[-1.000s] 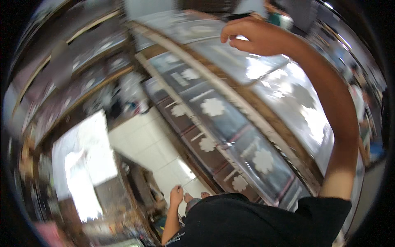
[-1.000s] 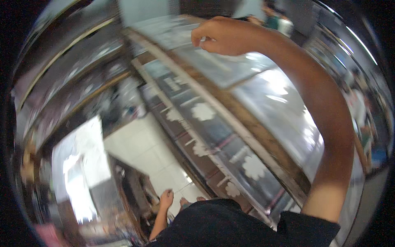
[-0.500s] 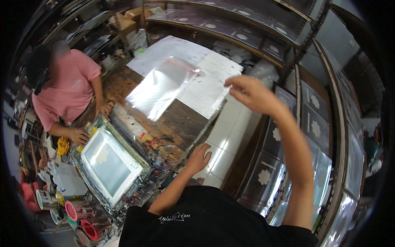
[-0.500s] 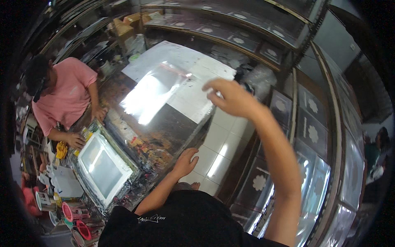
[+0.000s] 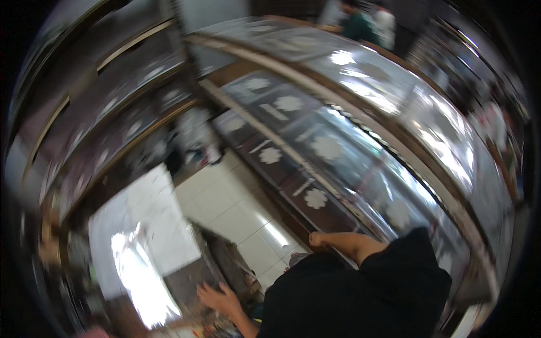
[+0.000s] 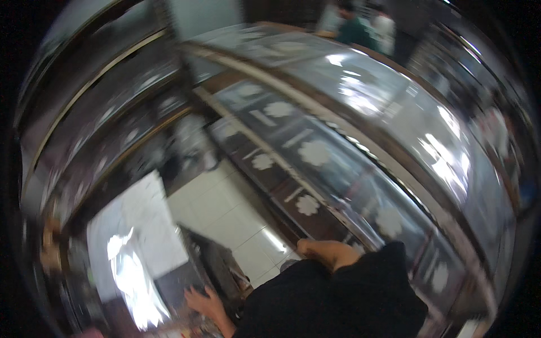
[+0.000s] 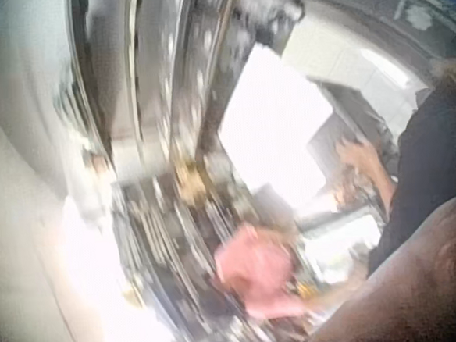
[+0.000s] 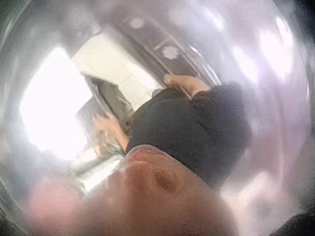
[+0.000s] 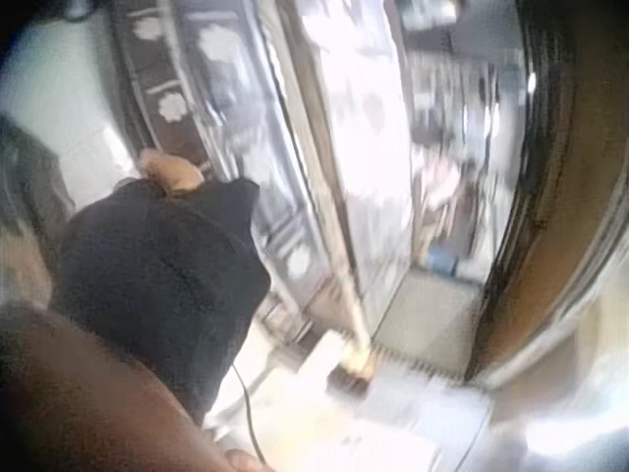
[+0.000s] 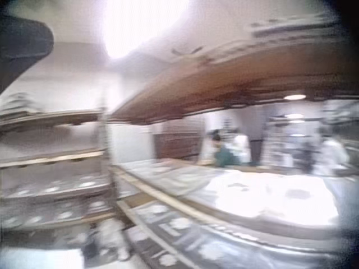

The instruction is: The person repeatedly picks up white flower-shaped cutouts from a table and places them onto a transparent sheet on a nearby rack. The person handles the cutouts one at a time and arranges them in a pattern on the sheet.

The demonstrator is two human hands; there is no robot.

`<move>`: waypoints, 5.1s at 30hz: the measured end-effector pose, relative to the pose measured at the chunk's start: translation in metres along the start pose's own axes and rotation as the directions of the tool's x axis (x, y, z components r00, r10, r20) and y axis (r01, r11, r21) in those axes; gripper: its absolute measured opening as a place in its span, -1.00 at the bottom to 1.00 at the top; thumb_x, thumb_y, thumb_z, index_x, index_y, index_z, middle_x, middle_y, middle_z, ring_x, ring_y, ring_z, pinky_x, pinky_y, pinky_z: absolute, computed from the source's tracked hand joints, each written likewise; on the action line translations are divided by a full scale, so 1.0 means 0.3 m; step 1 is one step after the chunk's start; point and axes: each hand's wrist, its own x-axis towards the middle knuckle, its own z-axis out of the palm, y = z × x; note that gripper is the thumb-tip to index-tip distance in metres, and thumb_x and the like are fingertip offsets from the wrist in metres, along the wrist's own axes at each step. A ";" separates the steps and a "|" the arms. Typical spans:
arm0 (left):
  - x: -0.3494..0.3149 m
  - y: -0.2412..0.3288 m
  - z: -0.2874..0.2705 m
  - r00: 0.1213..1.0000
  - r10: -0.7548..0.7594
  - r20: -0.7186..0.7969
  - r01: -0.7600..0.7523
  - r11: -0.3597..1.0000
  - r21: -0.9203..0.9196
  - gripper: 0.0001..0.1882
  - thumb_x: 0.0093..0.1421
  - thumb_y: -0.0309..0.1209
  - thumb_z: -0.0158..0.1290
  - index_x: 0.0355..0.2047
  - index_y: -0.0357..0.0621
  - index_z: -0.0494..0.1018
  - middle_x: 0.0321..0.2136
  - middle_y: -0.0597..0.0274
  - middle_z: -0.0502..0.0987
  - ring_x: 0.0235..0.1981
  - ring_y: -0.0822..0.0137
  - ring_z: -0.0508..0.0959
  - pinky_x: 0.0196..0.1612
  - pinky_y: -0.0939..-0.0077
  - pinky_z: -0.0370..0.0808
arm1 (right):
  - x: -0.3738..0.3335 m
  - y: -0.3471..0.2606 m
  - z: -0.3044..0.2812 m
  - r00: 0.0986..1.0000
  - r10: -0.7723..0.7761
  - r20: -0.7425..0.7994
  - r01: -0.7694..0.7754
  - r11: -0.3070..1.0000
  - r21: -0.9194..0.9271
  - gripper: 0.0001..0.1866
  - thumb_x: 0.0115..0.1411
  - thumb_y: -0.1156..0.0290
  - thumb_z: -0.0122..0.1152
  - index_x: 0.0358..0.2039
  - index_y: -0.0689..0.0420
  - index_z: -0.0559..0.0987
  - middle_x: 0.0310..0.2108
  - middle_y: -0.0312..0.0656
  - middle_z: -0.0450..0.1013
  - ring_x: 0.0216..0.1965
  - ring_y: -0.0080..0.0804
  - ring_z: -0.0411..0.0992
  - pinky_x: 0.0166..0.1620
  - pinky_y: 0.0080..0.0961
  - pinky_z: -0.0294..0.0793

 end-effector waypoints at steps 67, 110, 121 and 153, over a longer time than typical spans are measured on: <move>0.377 0.000 0.045 0.948 -0.290 -0.131 0.310 0.935 0.174 -0.40 0.11 -0.35 0.20 0.15 -0.32 0.36 0.22 -0.15 0.32 0.25 -0.11 0.26 0.32 -0.08 0.15 | 0.428 -0.069 -0.347 0.962 -0.168 0.217 0.100 0.951 0.293 -0.78 0.25 0.46 0.11 -0.11 0.24 0.52 -0.39 -0.20 0.50 -0.40 -0.41 0.53 -0.34 -0.46 0.54; -0.176 0.995 -0.561 0.565 0.688 -0.455 -0.545 -0.102 -0.832 -0.82 0.21 -0.50 0.04 -0.21 -0.29 0.53 -0.25 0.04 0.59 -0.21 0.05 0.47 -0.09 0.21 0.39 | -2.509 -0.460 -0.842 0.408 0.248 -0.879 0.051 0.955 0.293 -0.58 0.16 0.73 -0.10 -0.01 0.20 0.56 -0.03 -0.13 0.53 -0.17 -0.40 0.60 -0.12 -0.51 0.58; -0.553 0.973 -0.009 0.458 0.885 0.081 -0.335 0.256 -0.907 -0.88 0.22 -0.49 0.09 -0.28 -0.27 0.56 -0.32 -0.02 0.60 -0.28 -0.03 0.57 -0.15 0.15 0.47 | -2.831 0.263 -1.025 0.441 0.585 -0.681 -0.318 0.811 0.491 -0.70 0.11 0.58 0.08 -0.11 0.15 0.54 -0.10 -0.19 0.51 -0.18 -0.45 0.59 -0.21 -0.49 0.58; -0.930 0.469 0.386 0.381 0.571 0.728 -0.186 0.818 -0.544 -0.68 0.20 -0.28 0.02 -0.34 -0.32 0.62 -0.47 -0.22 0.61 -0.39 -0.13 0.64 -0.25 0.09 0.55 | -2.646 0.880 -1.076 0.482 0.401 -0.779 -0.486 0.862 0.143 -0.77 0.04 0.64 0.04 -0.31 0.19 0.62 -0.36 -0.16 0.56 -0.32 -0.32 0.55 -0.25 -0.32 0.50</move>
